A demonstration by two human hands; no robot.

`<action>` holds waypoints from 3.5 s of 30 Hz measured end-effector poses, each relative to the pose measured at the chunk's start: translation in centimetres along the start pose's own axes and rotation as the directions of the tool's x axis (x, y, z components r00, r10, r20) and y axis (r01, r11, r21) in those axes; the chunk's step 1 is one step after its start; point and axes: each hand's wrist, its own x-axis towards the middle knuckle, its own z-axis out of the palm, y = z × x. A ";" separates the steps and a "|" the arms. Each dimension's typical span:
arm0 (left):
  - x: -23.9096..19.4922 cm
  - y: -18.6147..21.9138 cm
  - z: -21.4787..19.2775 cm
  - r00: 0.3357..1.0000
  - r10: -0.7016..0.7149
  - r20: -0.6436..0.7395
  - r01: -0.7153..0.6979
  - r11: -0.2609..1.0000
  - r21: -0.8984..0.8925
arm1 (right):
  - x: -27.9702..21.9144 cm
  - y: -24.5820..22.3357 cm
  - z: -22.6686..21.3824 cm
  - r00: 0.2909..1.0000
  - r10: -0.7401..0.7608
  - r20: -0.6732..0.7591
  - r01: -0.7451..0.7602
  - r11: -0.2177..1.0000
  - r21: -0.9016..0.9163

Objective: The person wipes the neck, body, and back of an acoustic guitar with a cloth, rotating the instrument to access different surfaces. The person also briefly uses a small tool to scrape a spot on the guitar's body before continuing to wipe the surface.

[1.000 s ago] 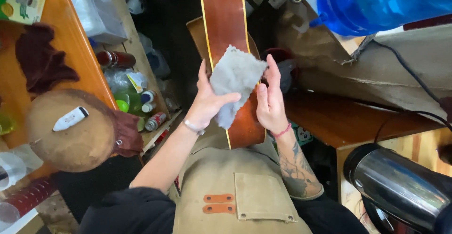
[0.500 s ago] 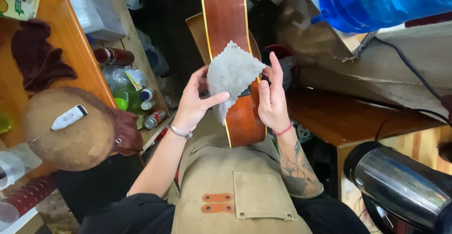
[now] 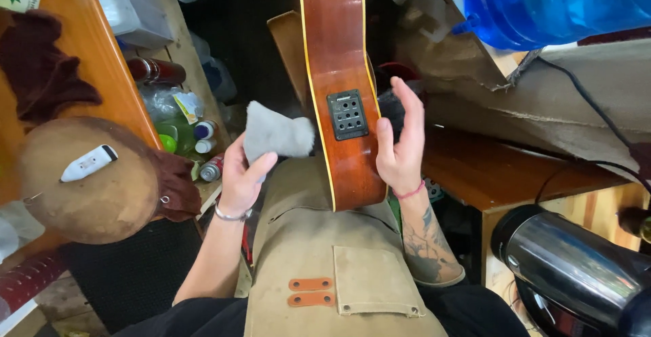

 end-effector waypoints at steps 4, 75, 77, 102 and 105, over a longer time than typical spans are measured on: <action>-2.0 1.4 1.4 0.973 0.006 0.230 -0.051 0.980 0.191 | -1.7 -0.5 -1.7 0.936 -0.351 -0.014 0.342 0.920 -0.191; -0.1 -8.4 9.3 0.835 0.415 0.362 -0.544 0.722 0.427 | -0.2 -5.4 1.3 0.923 -0.014 0.384 0.293 0.671 -0.681; 0.0 -8.1 10.0 0.834 0.438 0.335 -0.549 0.718 0.429 | -1.1 -4.8 0.4 0.904 0.005 0.428 0.320 0.656 -0.683; -1.8 -10.7 8.7 0.860 0.394 0.326 -0.510 0.692 0.510 | 1.4 -4.0 1.4 0.873 -0.033 0.487 0.357 0.724 -0.591; -1.9 -16.0 7.5 0.869 0.389 0.306 -0.494 0.650 0.577 | 0.0 -6.4 0.9 0.862 -0.032 0.505 0.345 0.768 -0.540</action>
